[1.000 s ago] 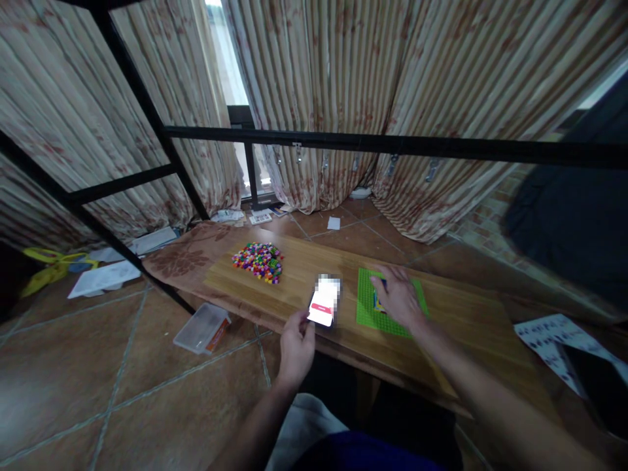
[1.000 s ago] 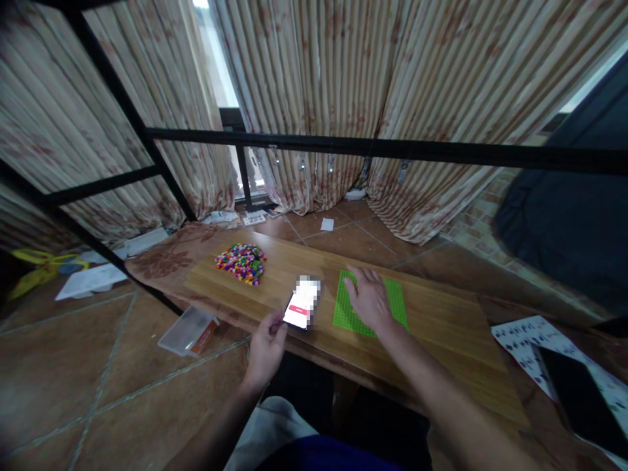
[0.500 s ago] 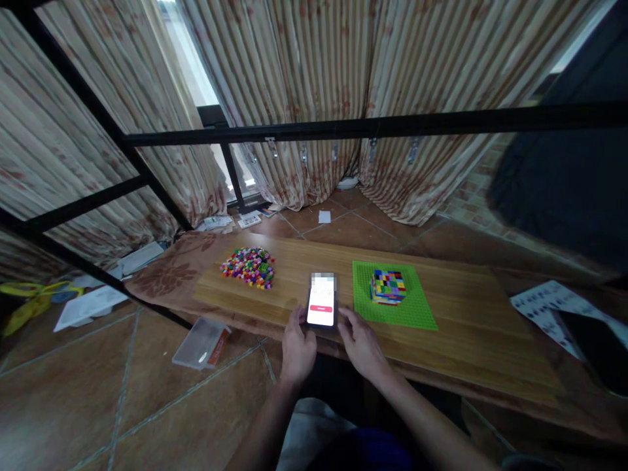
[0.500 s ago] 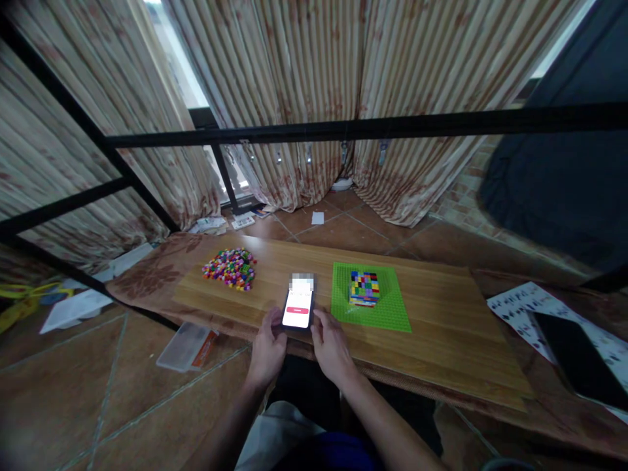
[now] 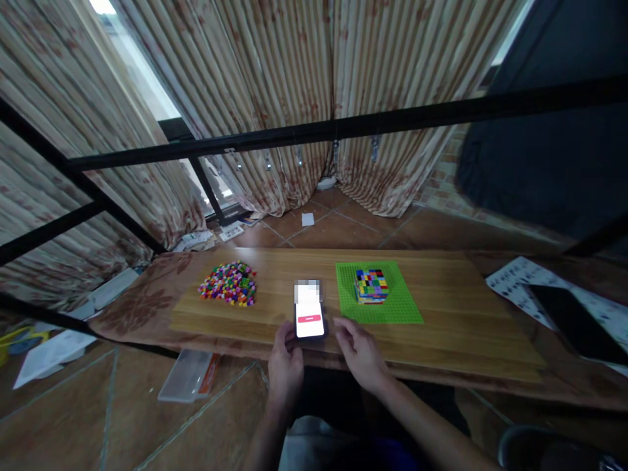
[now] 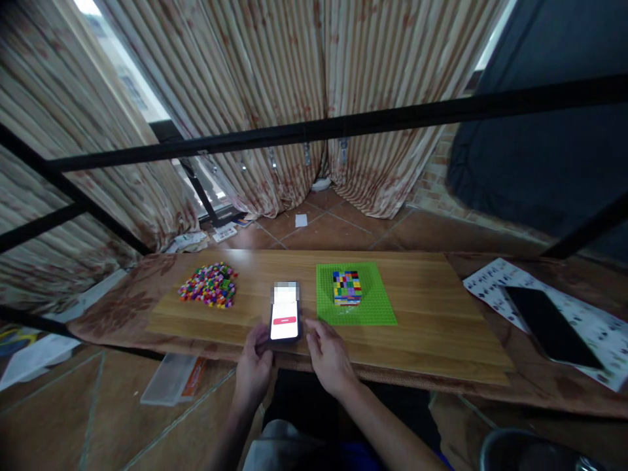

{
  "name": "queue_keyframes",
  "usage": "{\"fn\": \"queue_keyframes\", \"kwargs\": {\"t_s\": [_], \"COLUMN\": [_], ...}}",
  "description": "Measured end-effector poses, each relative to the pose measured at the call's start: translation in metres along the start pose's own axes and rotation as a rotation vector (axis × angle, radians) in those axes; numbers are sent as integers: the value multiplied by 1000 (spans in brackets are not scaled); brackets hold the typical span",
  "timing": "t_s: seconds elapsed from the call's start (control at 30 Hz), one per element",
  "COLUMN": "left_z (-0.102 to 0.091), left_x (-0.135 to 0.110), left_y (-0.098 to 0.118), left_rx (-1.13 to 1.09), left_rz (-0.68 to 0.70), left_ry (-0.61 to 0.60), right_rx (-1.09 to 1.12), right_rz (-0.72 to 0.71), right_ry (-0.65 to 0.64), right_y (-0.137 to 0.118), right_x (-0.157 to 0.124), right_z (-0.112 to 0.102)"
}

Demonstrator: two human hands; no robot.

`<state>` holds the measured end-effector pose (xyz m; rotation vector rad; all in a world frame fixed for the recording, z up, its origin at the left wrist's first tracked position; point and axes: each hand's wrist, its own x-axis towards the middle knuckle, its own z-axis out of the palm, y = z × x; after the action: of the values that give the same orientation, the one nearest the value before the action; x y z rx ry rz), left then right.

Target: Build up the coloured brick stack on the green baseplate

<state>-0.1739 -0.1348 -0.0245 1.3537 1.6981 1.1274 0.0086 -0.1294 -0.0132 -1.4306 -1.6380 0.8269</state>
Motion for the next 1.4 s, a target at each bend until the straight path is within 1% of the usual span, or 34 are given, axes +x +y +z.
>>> {"fn": "queue_keyframes", "kwargs": {"t_s": [0.07,0.13,0.2,0.23,0.27,0.33,0.37,0.47,0.53,0.6,0.7,0.9,1.03,1.13,1.27,1.4], "left_z": [-1,-2,-3,-3,-3,-4,-4,-4,-4,-4,-3,-6,-8,-8,-9,-8], "left_x": [0,1,2,2,2,2,2,3,2,2,0,-3,-3,-1,0,1], "left_y": [-1,-2,-2,-2,-2,-1,-1,-3,-5,-7,-8,1,8,11,9,1], "left_rx": [-13,-14,-8,-6,-7,-14,-19,-26,-29,-37,-49,-32,-88,-76,-86,-134], "left_rz": [-1,-2,-4,-6,-9,-13,-14,-17,-14,-2,7,9,-28,-49,-42,-27], "left_ry": [-18,-31,-34,-35,-39,-50,-53,-58,-62,-64,-62,-84,-91,-71,-66,-88], "right_rx": [3,-30,-102,-152,-217,-449,-592,-670,-697,-735,-789,-846,-856,-858,-853,-837], "right_rz": [14,8,-8,-18,-16,34,60,45,40,55,94,127,158,182,199,201], "right_ry": [90,215,334,366,368,328,265,133,38,-46,-122,-179,-185,-184,-183,-186], "right_y": [-1,-2,-4,-5,-7,-10,-12,-15,-16,-14,-11,-9,-7,-5,-6,-8], "right_x": [1,9,27,39,53,83,99,136,149,154,153,155,157,157,157,157], "right_z": [-18,-40,-63,-73,-82,-94,-96,-92,-83,-74,-67,-68,-66,-64,-62,-62]}}
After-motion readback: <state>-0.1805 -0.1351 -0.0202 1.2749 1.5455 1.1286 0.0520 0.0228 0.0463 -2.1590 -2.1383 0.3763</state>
